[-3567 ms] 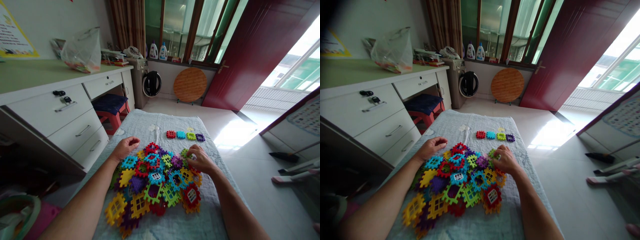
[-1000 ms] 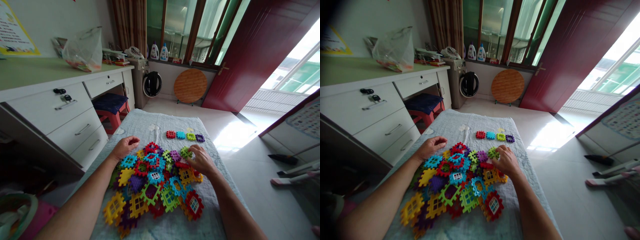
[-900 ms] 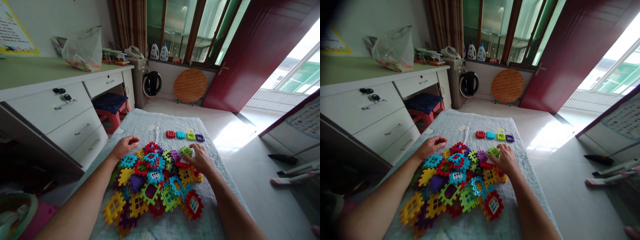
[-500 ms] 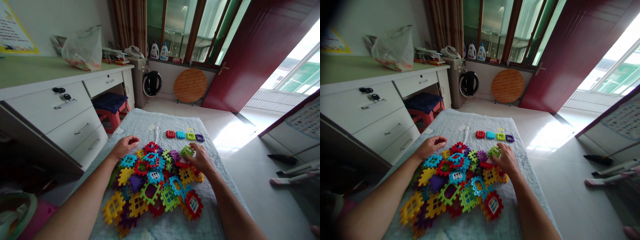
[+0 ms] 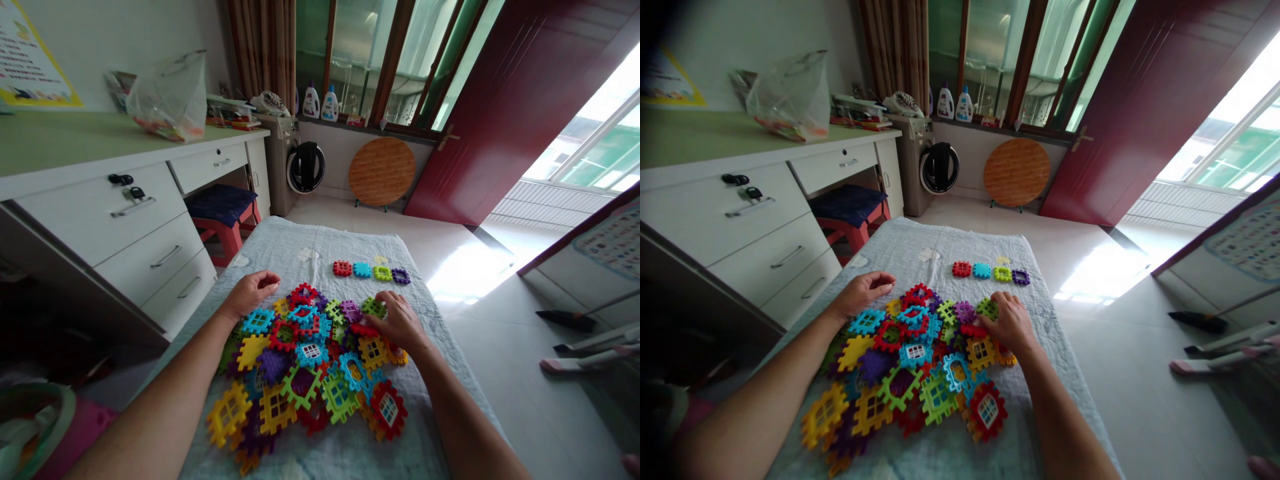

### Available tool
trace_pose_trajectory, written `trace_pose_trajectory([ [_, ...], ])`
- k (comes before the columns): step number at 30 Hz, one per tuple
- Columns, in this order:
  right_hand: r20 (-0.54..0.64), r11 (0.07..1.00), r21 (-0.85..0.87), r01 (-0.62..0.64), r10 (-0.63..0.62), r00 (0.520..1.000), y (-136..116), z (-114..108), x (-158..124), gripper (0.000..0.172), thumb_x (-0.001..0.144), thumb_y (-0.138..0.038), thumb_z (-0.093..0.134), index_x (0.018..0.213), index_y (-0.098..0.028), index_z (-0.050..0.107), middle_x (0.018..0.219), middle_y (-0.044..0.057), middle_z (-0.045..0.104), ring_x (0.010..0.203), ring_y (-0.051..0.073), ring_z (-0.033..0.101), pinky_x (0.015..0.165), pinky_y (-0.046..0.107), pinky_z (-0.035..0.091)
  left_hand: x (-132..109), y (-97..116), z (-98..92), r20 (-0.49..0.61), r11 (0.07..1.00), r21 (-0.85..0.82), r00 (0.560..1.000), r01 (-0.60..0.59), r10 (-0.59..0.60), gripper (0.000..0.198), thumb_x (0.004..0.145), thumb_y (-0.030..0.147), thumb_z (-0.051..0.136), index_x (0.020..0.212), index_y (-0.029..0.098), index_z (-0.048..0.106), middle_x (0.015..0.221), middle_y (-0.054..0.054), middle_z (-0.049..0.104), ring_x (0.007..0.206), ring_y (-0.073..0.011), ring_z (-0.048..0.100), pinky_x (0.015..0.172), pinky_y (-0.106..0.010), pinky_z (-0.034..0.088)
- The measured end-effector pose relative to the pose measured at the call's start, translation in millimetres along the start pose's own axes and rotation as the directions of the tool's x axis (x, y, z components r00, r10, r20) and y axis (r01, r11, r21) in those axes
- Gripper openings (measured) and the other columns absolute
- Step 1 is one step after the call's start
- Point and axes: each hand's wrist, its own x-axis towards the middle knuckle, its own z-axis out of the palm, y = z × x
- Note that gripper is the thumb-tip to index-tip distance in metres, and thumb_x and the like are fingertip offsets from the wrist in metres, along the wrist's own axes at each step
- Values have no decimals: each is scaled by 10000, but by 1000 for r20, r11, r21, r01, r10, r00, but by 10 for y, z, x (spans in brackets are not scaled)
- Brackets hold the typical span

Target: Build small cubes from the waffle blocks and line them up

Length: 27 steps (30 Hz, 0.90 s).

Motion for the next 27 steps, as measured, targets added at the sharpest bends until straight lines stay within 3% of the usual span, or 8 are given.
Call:
trace_pose_trajectory([
  [7, -40, 999, 14, -31, 32, 999, -43, 47, 11, 375, 697, -402, 615, 998, -196, 525, 952, 68, 582, 917, 242, 513, 802, 357, 391, 4, -13, -8, 6, 1000, 25, 1000, -9, 9, 322, 691, 409, 648, 902, 166, 658, 860, -45, 688, 813, -199, 629, 789, -317, 487],
  [12, -85, 995, 95, -18, 26, 996, -36, 38, 134, 498, 660, -362, 628, 1107, -179, 503, 987, 86, 590, 928, 250, 531, 813, 377, 408, 5, -35, -11, 6, 999, 28, 1000, -18, 17, 318, 714, 400, 626, 919, 158, 644, 853, -47, 676, 788, -190, 616, 769, -314, 487],
  [18, -138, 974, 153, 164, -144, 980, -256, 25, 669, 555, 645, -272, 622, 1175, -190, 480, 1013, 81, 607, 952, 248, 527, 849, 392, 381, 10, -47, -16, 18, 999, 36, 999, -30, 29, 288, 726, 371, 612, 921, 160, 641, 846, -44, 671, 785, -186, 611, 765, -310, 487],
  [23, -44, 969, 117, 218, -215, 976, -622, 212, 1195, 560, 631, -261, 635, 1165, -179, 488, 1064, 84, 601, 987, 257, 486, 844, 383, 342, 5, -41, -17, 24, 1000, 15, 1000, -19, 19, 284, 730, 367, 609, 923, 160, 633, 869, -54, 679, 813, -193, 620, 779, -314, 489],
  [27, 58, 975, 40, 218, -220, 974, -779, 373, 1447, 601, 649, -286, 642, 1213, -189, 461, 1115, 96, 589, 1019, 272, 453, 844, 386, 301, 2, -1, -18, 15, 1000, 8, 1000, -5, 4, 286, 722, 359, 614, 923, 157, 634, 881, -58, 683, 826, -195, 624, 800, -320, 488],
])
